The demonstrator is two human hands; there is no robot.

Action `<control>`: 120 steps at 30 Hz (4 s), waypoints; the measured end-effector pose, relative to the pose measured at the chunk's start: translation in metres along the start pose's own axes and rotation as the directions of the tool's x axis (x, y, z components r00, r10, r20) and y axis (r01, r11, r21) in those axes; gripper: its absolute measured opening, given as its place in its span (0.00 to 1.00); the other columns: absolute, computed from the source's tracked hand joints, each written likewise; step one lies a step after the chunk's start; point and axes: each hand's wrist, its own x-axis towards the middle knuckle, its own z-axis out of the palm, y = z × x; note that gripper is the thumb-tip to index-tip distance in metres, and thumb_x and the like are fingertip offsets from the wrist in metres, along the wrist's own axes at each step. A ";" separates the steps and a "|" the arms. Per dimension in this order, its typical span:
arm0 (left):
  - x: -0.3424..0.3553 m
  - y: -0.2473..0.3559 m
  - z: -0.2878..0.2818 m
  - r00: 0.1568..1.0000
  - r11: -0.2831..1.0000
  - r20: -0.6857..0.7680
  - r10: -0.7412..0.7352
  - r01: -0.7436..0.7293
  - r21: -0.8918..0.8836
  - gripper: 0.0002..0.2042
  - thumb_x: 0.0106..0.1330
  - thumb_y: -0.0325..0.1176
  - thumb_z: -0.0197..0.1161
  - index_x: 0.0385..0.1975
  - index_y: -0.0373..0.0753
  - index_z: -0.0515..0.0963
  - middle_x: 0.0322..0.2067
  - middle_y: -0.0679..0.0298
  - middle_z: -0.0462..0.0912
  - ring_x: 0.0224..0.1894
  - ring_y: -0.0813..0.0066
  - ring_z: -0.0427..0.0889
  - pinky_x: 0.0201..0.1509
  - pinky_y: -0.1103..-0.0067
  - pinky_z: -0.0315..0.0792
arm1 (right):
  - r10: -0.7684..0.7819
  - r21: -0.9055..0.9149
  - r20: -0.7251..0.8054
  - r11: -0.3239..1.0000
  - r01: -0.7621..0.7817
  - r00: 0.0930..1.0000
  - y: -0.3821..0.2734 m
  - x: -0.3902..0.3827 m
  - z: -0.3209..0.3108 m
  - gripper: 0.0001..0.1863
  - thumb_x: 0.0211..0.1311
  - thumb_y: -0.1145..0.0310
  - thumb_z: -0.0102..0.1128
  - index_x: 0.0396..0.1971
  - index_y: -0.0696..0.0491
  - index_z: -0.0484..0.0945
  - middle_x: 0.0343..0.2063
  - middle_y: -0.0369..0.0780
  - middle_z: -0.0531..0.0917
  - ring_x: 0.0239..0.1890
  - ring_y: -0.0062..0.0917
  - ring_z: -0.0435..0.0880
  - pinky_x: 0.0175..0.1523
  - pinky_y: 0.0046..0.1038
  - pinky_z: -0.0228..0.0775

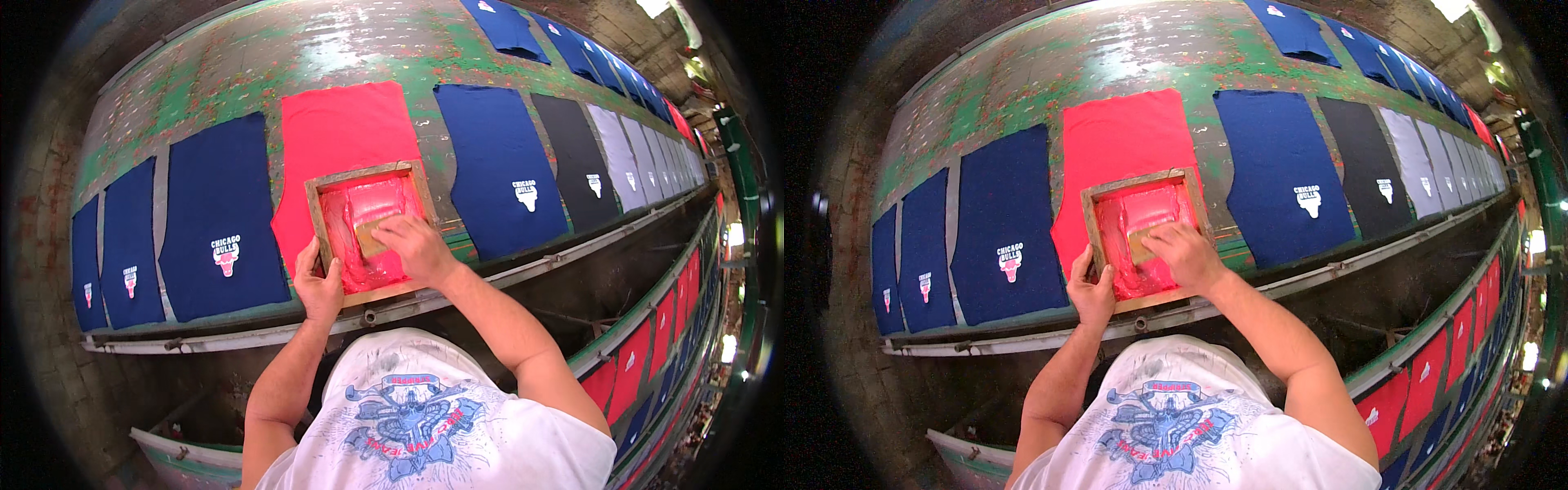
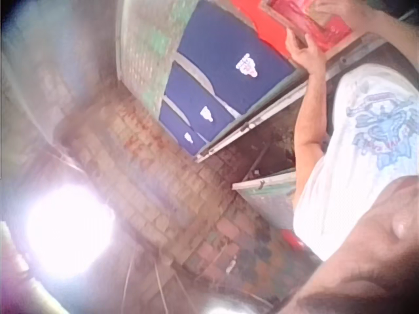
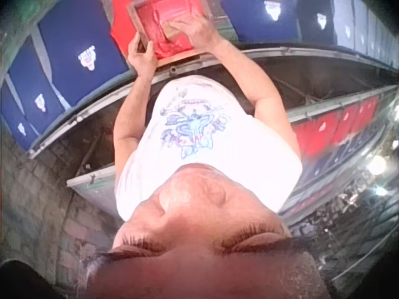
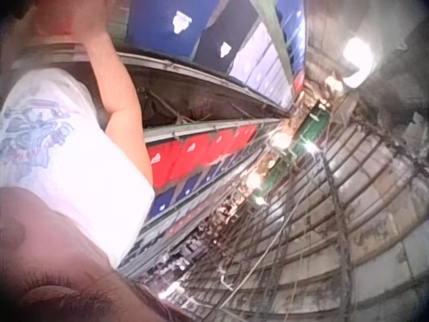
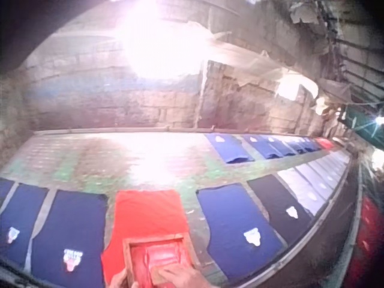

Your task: The person screen prints a logo onto multiple t-shirts using a squeegee and ink. They apply white ink first, then switch to red ink, printing the same logo onto blue, black, and red shirts laid out on a long table.

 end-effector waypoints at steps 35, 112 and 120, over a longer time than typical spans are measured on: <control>-0.003 0.003 0.003 0.996 0.991 -0.047 -0.074 0.068 -0.117 0.29 0.67 0.15 0.76 0.70 0.28 0.80 0.65 0.58 0.84 0.67 0.70 0.84 0.75 0.71 0.77 | -0.230 -0.004 0.172 0.972 0.234 0.958 0.032 0.009 -0.016 0.21 0.63 0.72 0.65 0.56 0.52 0.90 0.47 0.44 0.90 0.50 0.40 0.89 0.57 0.43 0.81; -0.201 0.200 -0.302 0.663 0.071 -0.218 0.717 0.242 0.968 0.20 0.78 0.47 0.73 0.45 0.31 0.88 0.43 0.51 0.91 0.46 0.48 0.88 0.57 0.52 0.81 | -0.320 0.331 -0.347 0.838 0.434 0.882 -0.010 -0.024 -0.118 0.19 0.63 0.76 0.75 0.54 0.58 0.88 0.47 0.43 0.91 0.50 0.39 0.91 0.56 0.40 0.87; -0.045 0.241 -0.143 0.548 0.093 0.187 0.815 -0.443 0.892 0.12 0.79 0.38 0.74 0.47 0.33 0.89 0.43 0.52 0.90 0.49 0.46 0.86 0.56 0.51 0.79 | 0.033 0.706 -0.137 0.704 0.074 0.990 -0.025 -0.051 -0.140 0.26 0.74 0.65 0.74 0.65 0.62 0.83 0.51 0.50 0.90 0.54 0.43 0.90 0.62 0.40 0.84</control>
